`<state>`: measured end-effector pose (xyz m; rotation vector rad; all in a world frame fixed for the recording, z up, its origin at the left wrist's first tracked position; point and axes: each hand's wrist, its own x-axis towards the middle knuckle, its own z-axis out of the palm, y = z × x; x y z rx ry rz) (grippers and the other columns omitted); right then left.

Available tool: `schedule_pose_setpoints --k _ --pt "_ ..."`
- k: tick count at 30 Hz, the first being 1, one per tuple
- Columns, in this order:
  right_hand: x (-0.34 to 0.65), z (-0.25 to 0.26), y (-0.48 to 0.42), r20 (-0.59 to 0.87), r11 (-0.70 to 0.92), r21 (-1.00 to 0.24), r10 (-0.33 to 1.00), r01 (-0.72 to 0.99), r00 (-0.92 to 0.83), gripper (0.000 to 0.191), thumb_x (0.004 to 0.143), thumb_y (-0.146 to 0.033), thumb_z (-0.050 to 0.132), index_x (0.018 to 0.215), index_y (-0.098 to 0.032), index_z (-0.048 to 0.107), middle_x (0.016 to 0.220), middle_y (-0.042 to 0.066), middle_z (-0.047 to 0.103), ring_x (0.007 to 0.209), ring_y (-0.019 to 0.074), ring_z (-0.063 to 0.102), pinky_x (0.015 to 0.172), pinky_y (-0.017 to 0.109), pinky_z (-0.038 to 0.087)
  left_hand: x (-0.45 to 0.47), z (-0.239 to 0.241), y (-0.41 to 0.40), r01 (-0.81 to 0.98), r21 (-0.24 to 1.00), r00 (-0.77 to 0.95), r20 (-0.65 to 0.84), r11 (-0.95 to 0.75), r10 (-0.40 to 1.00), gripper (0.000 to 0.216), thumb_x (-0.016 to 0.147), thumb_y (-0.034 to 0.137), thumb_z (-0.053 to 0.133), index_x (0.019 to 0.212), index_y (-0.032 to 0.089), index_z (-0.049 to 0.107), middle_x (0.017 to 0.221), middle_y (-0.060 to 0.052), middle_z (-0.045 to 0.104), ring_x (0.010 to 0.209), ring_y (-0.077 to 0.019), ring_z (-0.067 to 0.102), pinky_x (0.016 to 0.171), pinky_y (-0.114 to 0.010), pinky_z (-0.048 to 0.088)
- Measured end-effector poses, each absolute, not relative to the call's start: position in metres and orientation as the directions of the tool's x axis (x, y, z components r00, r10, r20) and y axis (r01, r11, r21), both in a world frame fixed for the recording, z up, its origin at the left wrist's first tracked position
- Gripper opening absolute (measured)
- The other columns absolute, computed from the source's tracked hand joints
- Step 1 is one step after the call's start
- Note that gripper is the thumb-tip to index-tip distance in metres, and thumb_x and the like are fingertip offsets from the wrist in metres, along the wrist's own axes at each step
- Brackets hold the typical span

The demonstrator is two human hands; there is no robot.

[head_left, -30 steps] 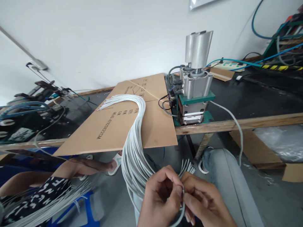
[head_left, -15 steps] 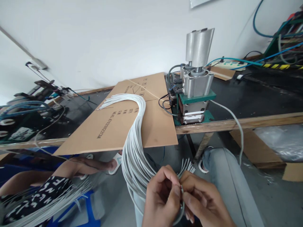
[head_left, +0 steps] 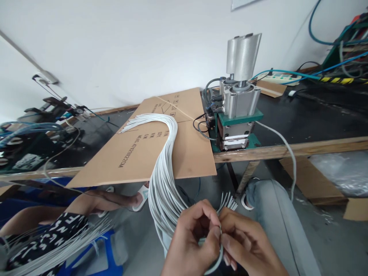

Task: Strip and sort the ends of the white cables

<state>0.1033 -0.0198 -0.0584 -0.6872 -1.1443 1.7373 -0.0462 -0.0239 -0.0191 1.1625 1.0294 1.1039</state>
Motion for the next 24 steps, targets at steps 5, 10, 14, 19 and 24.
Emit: schedule_pose_setpoints --k 5,10,14,19,24 --pt "0.104 -0.065 -0.018 0.148 -0.007 -0.935 0.901 -0.355 -0.409 0.034 0.099 -0.042 0.062 0.074 -0.019 0.063 0.07 -0.003 0.05 0.055 0.0084 0.047 0.048 0.021 0.036 -0.049 -0.024 -0.02 -0.035 0.999 0.203 -0.025 0.033 0.979 0.014 0.086 0.022 0.063 0.079 0.019 0.051 0.075 0.003 0.047 0.062 -0.0087 0.042 0.057 -0.02 0.032" --pt "0.105 -0.06 -0.016 0.223 0.131 -0.959 0.895 -0.252 -0.385 0.035 0.1 -0.037 0.06 0.069 -0.02 0.058 0.067 -0.002 0.051 0.057 0.0105 0.049 0.051 0.022 0.036 -0.046 -0.025 -0.018 0.03 1.0 0.188 0.003 -0.009 0.982 0.015 0.076 0.017 0.063 0.074 0.02 0.049 0.069 0.005 0.045 0.056 -0.0076 0.038 0.052 -0.021 0.028" --pt "0.106 -0.056 -0.015 0.238 0.153 -0.959 0.892 -0.239 -0.384 0.034 0.1 -0.035 0.059 0.069 -0.021 0.057 0.066 -0.003 0.052 0.058 0.0112 0.05 0.053 0.023 0.038 -0.045 -0.026 -0.019 0.055 0.999 0.188 -0.01 0.0 0.982 0.013 0.074 0.015 0.061 0.073 0.02 0.048 0.067 0.005 0.044 0.055 -0.0079 0.037 0.052 -0.021 0.028" --pt "0.106 -0.051 -0.014 0.197 0.116 -0.969 0.897 -0.219 -0.397 0.037 0.099 -0.04 0.06 0.068 -0.021 0.057 0.065 -0.003 0.051 0.056 0.0113 0.048 0.052 0.023 0.038 -0.046 -0.024 -0.02 0.086 0.996 0.177 0.0 -0.016 0.984 0.011 0.074 0.016 0.059 0.073 0.021 0.049 0.067 0.005 0.044 0.056 -0.0083 0.037 0.053 -0.022 0.028" --pt "0.108 -0.039 -0.015 0.176 0.118 -0.978 0.913 -0.174 -0.368 0.04 0.097 -0.042 0.064 0.065 -0.022 0.054 0.065 -0.002 0.052 0.059 0.0126 0.05 0.055 0.024 0.038 -0.046 -0.025 -0.019 0.13 0.991 0.171 0.017 -0.04 0.985 0.013 0.073 0.018 0.059 0.072 0.021 0.047 0.063 0.005 0.043 0.054 -0.0087 0.036 0.052 -0.023 0.028"
